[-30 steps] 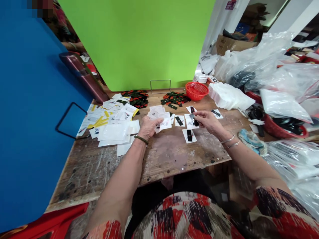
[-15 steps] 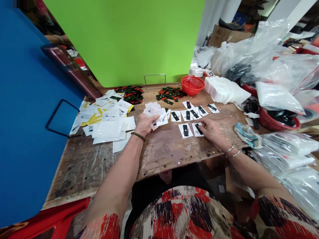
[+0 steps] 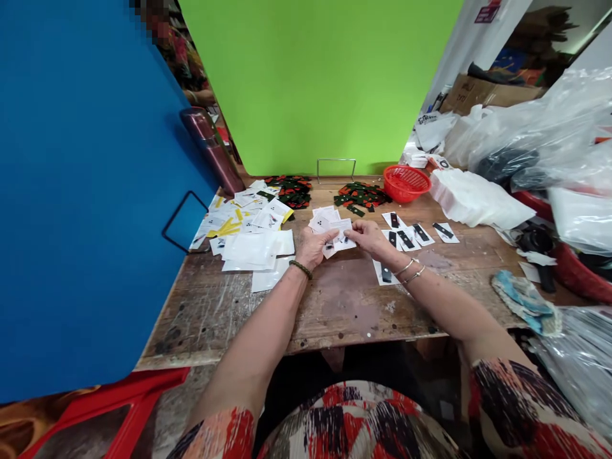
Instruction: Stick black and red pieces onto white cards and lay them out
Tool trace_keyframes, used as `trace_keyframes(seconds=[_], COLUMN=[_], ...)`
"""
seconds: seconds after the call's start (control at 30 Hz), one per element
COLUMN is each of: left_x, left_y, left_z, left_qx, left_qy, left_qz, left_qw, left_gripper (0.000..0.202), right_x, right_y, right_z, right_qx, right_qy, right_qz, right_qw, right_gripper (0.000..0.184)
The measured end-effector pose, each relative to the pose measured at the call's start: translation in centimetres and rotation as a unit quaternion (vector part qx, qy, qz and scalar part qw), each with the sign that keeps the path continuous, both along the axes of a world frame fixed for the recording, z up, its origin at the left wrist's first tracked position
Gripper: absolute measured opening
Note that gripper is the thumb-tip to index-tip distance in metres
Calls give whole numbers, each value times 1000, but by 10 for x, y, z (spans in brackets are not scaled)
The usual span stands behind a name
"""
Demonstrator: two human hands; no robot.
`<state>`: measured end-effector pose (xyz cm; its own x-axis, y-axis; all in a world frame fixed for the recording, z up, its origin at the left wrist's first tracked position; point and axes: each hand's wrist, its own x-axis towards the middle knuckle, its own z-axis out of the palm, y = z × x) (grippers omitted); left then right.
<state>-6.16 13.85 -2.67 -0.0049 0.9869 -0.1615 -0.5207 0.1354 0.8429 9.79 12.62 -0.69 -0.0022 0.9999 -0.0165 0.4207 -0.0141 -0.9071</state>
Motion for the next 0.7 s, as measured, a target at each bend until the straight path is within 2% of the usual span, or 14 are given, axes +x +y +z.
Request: trace_keyframes(seconds=[0.13, 0.33, 0.47, 0.57, 0.7], left_x=[-2, 1, 2, 0, -3], left_y=[2, -3, -5, -2, 6], left_z=[4, 11, 12, 11, 9], left_qx=[-21, -39, -36, -31, -42], left_qy=[-10, -35, -26, -16, 2], left_qz=[6, -40, -51, -29, 14], left_qw=[1000, 998, 998, 999, 999], left_gripper=[58, 53, 53, 52, 48], right_x=[5, 5, 12, 51, 136], right_y=[5, 1, -6, -20, -60], right_z=[-3, -6, 1, 16, 28], right_qx=[4, 48, 57, 65, 38], right_qy=[-14, -34, -43, -58, -149], right_qz=[-37, -49, -57, -79, -94], right_qw=[999, 997, 996, 993, 984], right_gripper=[22, 28, 32, 32, 28])
